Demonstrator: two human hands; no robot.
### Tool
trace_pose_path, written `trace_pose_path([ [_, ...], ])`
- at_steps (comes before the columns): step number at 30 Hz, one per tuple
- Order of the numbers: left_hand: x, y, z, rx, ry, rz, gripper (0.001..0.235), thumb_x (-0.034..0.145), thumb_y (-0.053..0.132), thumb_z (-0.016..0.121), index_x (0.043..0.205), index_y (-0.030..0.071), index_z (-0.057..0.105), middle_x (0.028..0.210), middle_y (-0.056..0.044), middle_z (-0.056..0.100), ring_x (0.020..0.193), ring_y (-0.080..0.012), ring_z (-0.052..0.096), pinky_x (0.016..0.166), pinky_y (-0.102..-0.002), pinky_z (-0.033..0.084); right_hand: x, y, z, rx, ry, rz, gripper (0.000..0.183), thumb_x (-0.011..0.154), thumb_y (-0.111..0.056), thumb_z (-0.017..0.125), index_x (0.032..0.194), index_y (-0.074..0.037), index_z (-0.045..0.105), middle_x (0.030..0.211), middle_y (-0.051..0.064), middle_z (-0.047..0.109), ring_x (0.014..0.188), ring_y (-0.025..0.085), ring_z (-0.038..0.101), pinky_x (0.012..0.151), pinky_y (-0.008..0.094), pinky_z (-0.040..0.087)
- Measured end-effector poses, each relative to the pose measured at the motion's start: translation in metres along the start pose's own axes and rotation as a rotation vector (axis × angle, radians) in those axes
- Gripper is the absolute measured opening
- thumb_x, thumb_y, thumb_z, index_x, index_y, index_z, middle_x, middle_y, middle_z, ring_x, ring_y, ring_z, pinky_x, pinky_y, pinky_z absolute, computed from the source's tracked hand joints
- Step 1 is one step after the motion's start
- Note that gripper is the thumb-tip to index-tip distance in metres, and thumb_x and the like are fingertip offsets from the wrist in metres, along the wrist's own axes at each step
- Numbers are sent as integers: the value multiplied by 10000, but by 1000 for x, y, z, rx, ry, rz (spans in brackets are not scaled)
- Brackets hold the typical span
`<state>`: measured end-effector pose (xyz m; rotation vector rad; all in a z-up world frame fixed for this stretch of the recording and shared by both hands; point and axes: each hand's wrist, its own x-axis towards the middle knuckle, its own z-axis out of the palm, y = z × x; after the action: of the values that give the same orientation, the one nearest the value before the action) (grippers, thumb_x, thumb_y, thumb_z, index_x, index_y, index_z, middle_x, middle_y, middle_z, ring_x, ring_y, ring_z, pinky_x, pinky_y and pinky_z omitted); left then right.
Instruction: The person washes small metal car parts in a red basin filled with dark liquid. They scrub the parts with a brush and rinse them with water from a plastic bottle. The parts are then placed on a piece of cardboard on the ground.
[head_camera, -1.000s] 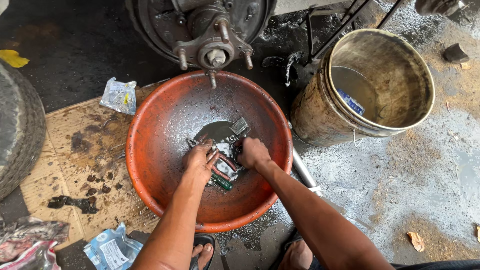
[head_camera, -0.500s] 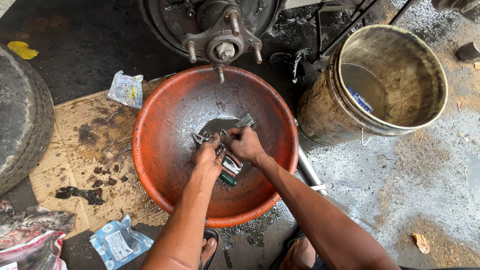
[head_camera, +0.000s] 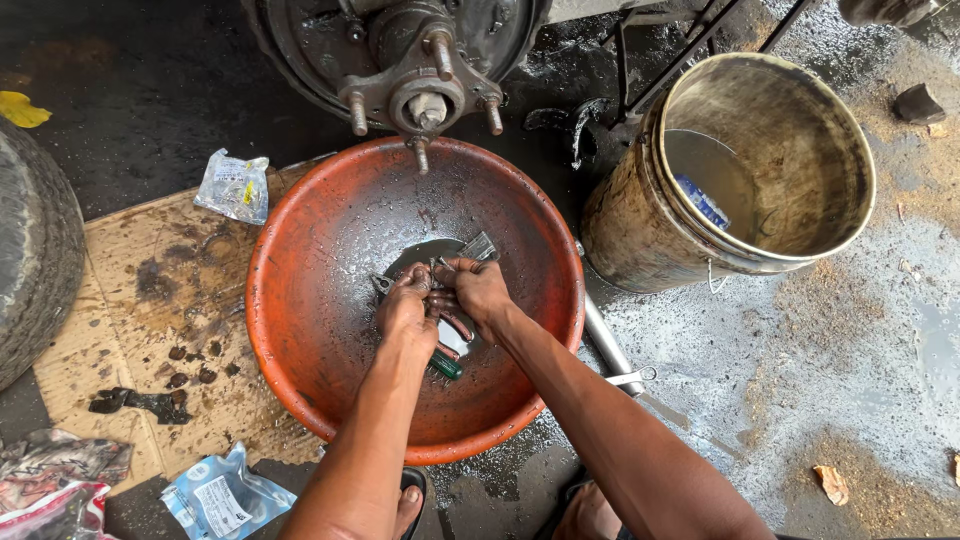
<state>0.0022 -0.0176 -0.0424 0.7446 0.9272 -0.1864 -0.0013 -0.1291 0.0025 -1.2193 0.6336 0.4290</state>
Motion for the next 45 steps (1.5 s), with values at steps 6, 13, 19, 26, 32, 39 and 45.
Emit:
trace_pose_path([
  [6,-24,19,5,227,6,-45,100,987,128,700,948,37,685,888,-78,667,715,-148,576,596,-277,495,3,3,-4,-40,-6,-122,69,921,17,706,981,51,713,860,156,754,663,164,710,592,288,621],
  [13,-30,12,3,385,46,85,106,958,70,639,873,40,695,785,-54,654,640,-131,552,560,-305,476,-1,0,2,13,115,-115,92,928,4,657,972,66,710,843,174,748,627,200,696,537,314,600],
  [19,-31,8,9,322,-46,200,143,905,-70,592,912,2,716,825,-55,662,636,-94,565,539,-253,462,-3,-6,-2,80,97,-95,117,930,32,625,1018,66,693,860,182,748,633,209,698,555,317,603],
  [26,-41,14,11,291,-3,131,165,929,-64,565,967,4,710,828,-68,635,621,-115,535,545,-274,449,-6,-1,4,64,41,-193,138,927,34,665,1058,68,695,877,170,748,655,185,700,576,297,608],
  [32,-55,16,13,298,-29,162,198,935,-67,550,963,0,734,841,-87,654,648,-125,543,572,-296,464,-10,-3,9,15,118,-199,188,932,17,644,1106,52,704,916,172,745,668,177,696,565,293,603],
  [39,-57,18,11,273,30,98,204,1003,34,538,965,33,738,838,-69,662,654,-130,568,551,-320,454,-23,-4,6,45,25,-243,240,917,49,638,1147,52,711,927,173,758,719,192,735,600,293,636],
  [45,-21,8,-9,188,-103,-20,251,1053,144,488,991,96,727,848,-85,674,667,-176,597,587,-305,522,-31,-20,-7,-550,189,-373,258,899,-103,753,1118,32,738,916,161,776,707,194,688,639,370,590],
])
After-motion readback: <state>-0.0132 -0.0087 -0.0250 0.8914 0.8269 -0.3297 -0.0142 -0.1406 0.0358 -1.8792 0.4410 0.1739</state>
